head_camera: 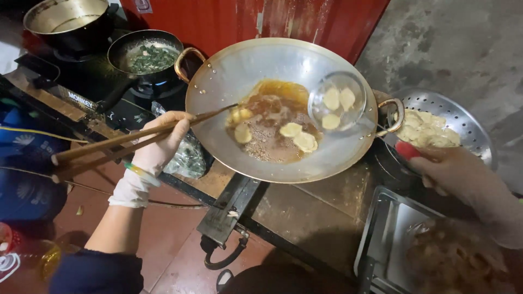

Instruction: The person fries dumplings in a wok filled with hot oil, using a ladle and chopsticks to stir and separate them. They then transfer the cooked dumplings from the wok into a metal colander to drain excess oil.

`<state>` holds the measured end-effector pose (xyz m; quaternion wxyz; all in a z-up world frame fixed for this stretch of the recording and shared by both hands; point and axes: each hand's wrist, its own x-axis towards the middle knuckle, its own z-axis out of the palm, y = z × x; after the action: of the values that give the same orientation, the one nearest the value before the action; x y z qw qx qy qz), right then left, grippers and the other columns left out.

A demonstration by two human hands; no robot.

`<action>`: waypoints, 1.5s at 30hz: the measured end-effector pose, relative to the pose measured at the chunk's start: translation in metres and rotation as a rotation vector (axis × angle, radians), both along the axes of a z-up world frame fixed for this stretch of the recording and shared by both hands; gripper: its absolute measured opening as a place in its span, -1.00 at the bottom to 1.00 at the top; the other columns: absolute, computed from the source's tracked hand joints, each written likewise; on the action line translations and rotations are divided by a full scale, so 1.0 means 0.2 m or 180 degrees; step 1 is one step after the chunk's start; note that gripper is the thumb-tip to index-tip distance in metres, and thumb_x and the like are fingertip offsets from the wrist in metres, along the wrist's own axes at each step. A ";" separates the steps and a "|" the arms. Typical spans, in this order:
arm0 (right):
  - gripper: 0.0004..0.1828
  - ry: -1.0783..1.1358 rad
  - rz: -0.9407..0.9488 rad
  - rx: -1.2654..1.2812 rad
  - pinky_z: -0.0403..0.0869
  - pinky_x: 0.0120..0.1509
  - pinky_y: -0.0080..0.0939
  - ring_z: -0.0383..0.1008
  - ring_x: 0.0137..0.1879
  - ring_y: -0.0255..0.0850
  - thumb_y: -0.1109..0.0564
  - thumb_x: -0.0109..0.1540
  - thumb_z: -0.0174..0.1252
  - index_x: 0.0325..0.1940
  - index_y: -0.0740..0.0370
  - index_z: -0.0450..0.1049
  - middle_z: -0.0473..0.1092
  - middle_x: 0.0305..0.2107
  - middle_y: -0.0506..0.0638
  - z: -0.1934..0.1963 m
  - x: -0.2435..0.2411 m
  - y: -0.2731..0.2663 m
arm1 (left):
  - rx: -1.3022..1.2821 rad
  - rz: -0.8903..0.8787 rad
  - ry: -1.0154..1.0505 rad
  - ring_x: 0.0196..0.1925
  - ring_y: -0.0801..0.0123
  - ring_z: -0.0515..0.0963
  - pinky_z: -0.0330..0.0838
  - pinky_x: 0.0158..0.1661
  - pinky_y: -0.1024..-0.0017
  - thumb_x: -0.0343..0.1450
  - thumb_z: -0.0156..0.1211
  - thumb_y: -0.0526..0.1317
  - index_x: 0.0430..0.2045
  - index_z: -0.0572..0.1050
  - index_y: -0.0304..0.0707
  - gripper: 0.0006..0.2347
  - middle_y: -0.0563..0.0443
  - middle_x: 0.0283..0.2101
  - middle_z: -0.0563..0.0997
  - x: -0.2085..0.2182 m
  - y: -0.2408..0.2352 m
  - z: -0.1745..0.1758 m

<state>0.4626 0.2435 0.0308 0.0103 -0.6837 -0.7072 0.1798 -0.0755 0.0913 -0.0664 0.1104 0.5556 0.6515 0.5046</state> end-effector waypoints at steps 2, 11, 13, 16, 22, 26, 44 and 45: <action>-0.61 -0.0052 -0.0115 -0.0291 0.35 -0.31 -0.17 0.41 -0.58 -0.08 -0.10 0.32 0.14 0.15 -0.13 0.73 0.56 -0.65 0.09 0.06 -0.02 -0.05 | 0.0110 -0.0263 -0.0027 -0.19 0.39 0.63 0.53 -0.12 0.43 0.56 0.14 -0.20 -0.14 0.64 -0.23 -0.84 0.04 -0.18 0.69 0.04 -0.04 -0.01; -0.48 0.0477 0.0096 -0.1041 0.17 -0.36 -0.16 0.08 -0.65 -0.18 -0.09 0.34 0.09 -0.58 0.23 0.18 0.19 -0.83 0.04 0.23 -0.46 -0.36 | 0.0121 -0.0541 -0.0551 -0.44 0.51 0.53 0.46 -0.42 0.59 0.53 0.14 -0.23 -0.09 0.65 -0.20 -0.83 0.02 -0.25 0.71 0.31 -0.36 0.03; -0.54 0.0589 0.0315 -0.1087 0.17 -0.36 -0.17 0.12 -0.64 -0.18 -0.03 0.31 0.07 -0.58 0.25 0.22 0.23 -0.82 0.06 0.16 -0.45 -0.33 | 0.0188 -0.0459 -0.0510 -0.26 0.45 0.60 0.53 -0.21 0.53 0.53 0.14 -0.23 -0.11 0.65 -0.22 -0.83 0.00 -0.15 0.72 0.37 -0.42 0.08; -0.69 0.0624 0.0432 -0.1264 0.12 -0.34 -0.24 0.05 -0.63 -0.21 -0.06 0.30 0.04 -0.28 0.18 0.56 0.17 -0.83 0.06 0.20 -0.51 -0.37 | 0.0411 -0.0411 -0.0252 -0.10 0.37 0.70 0.65 -0.03 0.46 0.53 0.12 -0.26 -0.10 0.62 -0.30 -0.83 -0.07 -0.04 0.72 0.41 -0.51 0.22; -0.50 0.1117 0.0225 -0.1637 -0.03 -0.35 -0.30 -0.06 -0.58 -0.27 -0.03 0.32 0.04 0.28 -0.02 0.68 0.09 -0.73 0.00 0.08 -0.48 -0.35 | -0.0118 0.0295 0.0706 -0.41 0.47 0.68 0.64 -0.36 0.51 0.50 0.14 -0.24 -0.18 0.66 -0.11 -0.85 0.08 -0.26 0.75 0.38 -0.49 0.22; -0.46 0.1161 0.0457 -0.1736 -0.07 -0.34 -0.35 -0.12 -0.63 -0.31 -0.11 0.33 -0.01 0.23 -0.05 0.75 0.01 -0.82 -0.02 0.05 -0.52 -0.36 | 0.0104 -0.0337 0.0264 -0.38 0.46 0.64 0.58 -0.33 0.52 0.53 0.10 -0.17 -0.14 0.64 -0.19 -0.80 0.07 -0.24 0.74 0.45 -0.52 0.30; -0.59 0.1668 0.0250 -0.1764 -0.07 -0.32 -0.36 -0.07 -0.60 -0.31 0.03 0.36 0.03 0.14 -0.04 0.74 0.10 -0.72 -0.04 -0.02 -0.49 -0.41 | -0.0299 -0.0289 -0.0775 -0.18 0.23 0.80 0.79 -0.15 0.36 0.51 0.09 -0.11 -0.17 0.60 -0.23 -0.79 -0.10 -0.14 0.72 0.32 -0.44 0.26; -0.59 0.1670 0.0250 -0.1760 -0.07 -0.32 -0.36 -0.07 -0.60 -0.31 0.03 0.36 0.03 0.14 -0.04 0.74 0.10 -0.72 -0.04 -0.03 -0.48 -0.39 | -0.0295 -0.0291 -0.0773 -0.18 0.23 0.80 0.79 -0.15 0.36 0.51 0.09 -0.11 -0.17 0.60 -0.23 -0.79 -0.10 -0.14 0.72 0.31 -0.44 0.30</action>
<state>0.3665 0.1658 0.0247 -0.0008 -0.5638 -0.6310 0.5329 -0.0127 0.0023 -0.0065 0.2368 0.5138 0.6300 0.5320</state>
